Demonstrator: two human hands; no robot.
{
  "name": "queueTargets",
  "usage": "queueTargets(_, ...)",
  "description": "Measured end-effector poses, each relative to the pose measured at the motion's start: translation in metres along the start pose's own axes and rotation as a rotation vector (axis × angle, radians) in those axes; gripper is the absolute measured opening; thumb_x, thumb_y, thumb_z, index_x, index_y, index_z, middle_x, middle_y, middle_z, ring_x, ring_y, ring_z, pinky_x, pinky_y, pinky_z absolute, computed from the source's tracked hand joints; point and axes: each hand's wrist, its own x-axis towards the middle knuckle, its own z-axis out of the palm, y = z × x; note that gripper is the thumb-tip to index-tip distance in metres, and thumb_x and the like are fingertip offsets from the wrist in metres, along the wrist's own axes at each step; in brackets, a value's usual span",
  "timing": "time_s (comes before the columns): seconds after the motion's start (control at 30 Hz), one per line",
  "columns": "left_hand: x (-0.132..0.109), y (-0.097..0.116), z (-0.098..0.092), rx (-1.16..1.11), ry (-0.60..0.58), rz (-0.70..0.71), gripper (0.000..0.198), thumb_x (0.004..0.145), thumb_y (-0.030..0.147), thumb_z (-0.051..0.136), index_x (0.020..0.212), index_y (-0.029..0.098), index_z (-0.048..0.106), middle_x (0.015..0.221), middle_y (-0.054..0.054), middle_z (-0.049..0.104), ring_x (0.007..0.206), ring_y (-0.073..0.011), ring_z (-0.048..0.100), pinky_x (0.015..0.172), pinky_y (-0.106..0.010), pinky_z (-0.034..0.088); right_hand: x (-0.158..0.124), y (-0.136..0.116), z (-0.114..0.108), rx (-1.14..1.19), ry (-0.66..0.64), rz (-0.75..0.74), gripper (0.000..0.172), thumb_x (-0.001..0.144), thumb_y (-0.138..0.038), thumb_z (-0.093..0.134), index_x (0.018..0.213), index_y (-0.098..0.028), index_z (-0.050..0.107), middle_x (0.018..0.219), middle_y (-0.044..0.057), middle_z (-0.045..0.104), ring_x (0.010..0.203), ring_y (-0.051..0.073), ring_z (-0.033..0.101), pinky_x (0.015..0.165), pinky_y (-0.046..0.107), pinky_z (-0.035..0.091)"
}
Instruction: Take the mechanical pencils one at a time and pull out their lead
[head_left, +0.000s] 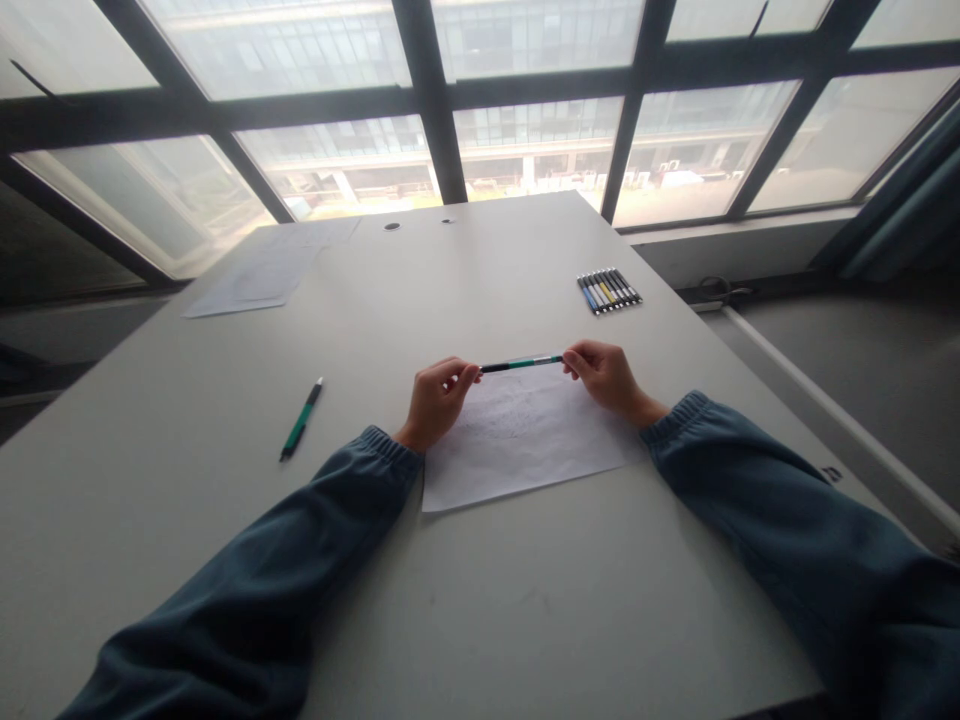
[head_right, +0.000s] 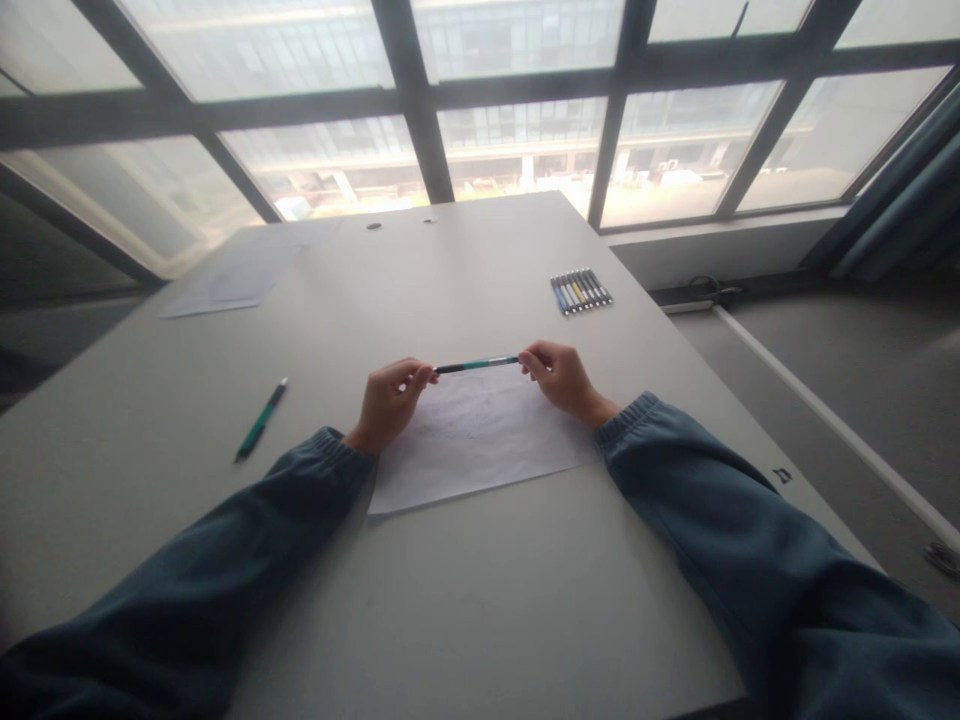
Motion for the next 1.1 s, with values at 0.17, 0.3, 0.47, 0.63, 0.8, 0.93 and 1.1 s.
queueTargets(0.17, -0.0001, -0.0005, 0.0002, 0.002, -0.005, -0.002, 0.038, 0.098, 0.044, 0.058, 0.073, 0.018, 0.072, 0.072, -0.004, 0.072, 0.064, -0.0137, 0.061, 0.058, -0.026, 0.044, -0.0002, -0.0009, 0.0, -0.013, 0.0, 0.004, 0.045, 0.093, -0.057, 0.059, 0.071, -0.018, 0.066, 0.062, 0.002, 0.064, 0.057, 0.013, 0.056, 0.057, 0.027, 0.042)
queueTargets(0.3, -0.0003, -0.001, 0.0002, 0.001, -0.006, -0.004, 0.038, 0.098, 0.043, 0.058, 0.073, 0.019, 0.072, 0.072, -0.004, 0.072, 0.064, -0.0136, 0.062, 0.058, -0.026, 0.044, -0.0005, -0.0007, 0.0001, -0.004, -0.006, 0.007, 0.044, 0.094, -0.057, 0.059, 0.072, -0.019, 0.066, 0.063, 0.002, 0.066, 0.057, 0.014, 0.057, 0.057, 0.028, 0.043)
queueTargets(0.47, -0.0007, -0.0019, 0.0004, -0.002, -0.006, -0.013, 0.038, 0.098, 0.042, 0.058, 0.072, 0.018, 0.072, 0.072, -0.004, 0.072, 0.063, -0.0134, 0.062, 0.058, -0.026, 0.043, -0.0008, -0.0003, 0.0001, 0.01, -0.015, 0.002, 0.043, 0.094, -0.055, 0.059, 0.072, -0.019, 0.066, 0.064, 0.002, 0.066, 0.056, 0.013, 0.056, 0.057, 0.027, 0.043)
queueTargets(0.63, -0.0004, -0.0024, 0.0009, -0.013, -0.003, -0.013, 0.039, 0.098, 0.043, 0.058, 0.071, 0.018, 0.072, 0.071, -0.004, 0.072, 0.063, -0.0134, 0.063, 0.057, -0.026, 0.043, -0.001, -0.0018, 0.0, 0.005, -0.022, 0.015, 0.045, 0.094, -0.057, 0.059, 0.072, -0.018, 0.066, 0.063, 0.002, 0.065, 0.056, 0.013, 0.056, 0.056, 0.027, 0.042)
queueTargets(0.8, -0.0003, -0.0023, 0.0013, -0.008, -0.005, -0.014, 0.04, 0.099, 0.043, 0.058, 0.071, 0.018, 0.072, 0.07, -0.004, 0.072, 0.063, -0.0131, 0.062, 0.058, -0.026, 0.042, -0.0011, -0.0017, 0.0, 0.007, -0.023, 0.013, 0.045, 0.094, -0.055, 0.059, 0.071, -0.018, 0.065, 0.062, 0.001, 0.064, 0.055, 0.013, 0.055, 0.056, 0.026, 0.041)
queueTargets(0.93, -0.0011, -0.0019, 0.0008, -0.013, -0.005, -0.016, 0.042, 0.099, 0.044, 0.057, 0.07, 0.018, 0.072, 0.069, -0.004, 0.071, 0.062, -0.0128, 0.062, 0.057, -0.026, 0.042, -0.0008, -0.0004, 0.0002, 0.002, -0.024, 0.014, 0.046, 0.095, -0.056, 0.058, 0.07, -0.018, 0.065, 0.061, 0.001, 0.063, 0.054, 0.012, 0.054, 0.055, 0.026, 0.04)
queueTargets(1.1, -0.0013, -0.0022, 0.0002, -0.009, -0.012, -0.029, 0.043, 0.099, 0.044, 0.056, 0.07, 0.017, 0.072, 0.069, -0.004, 0.071, 0.062, -0.0124, 0.062, 0.058, -0.025, 0.042, -0.0008, -0.0013, 0.0005, -0.01, -0.031, 0.021, 0.047, 0.095, -0.056, 0.057, 0.069, -0.017, 0.064, 0.059, 0.001, 0.062, 0.053, 0.012, 0.053, 0.055, 0.026, 0.04)
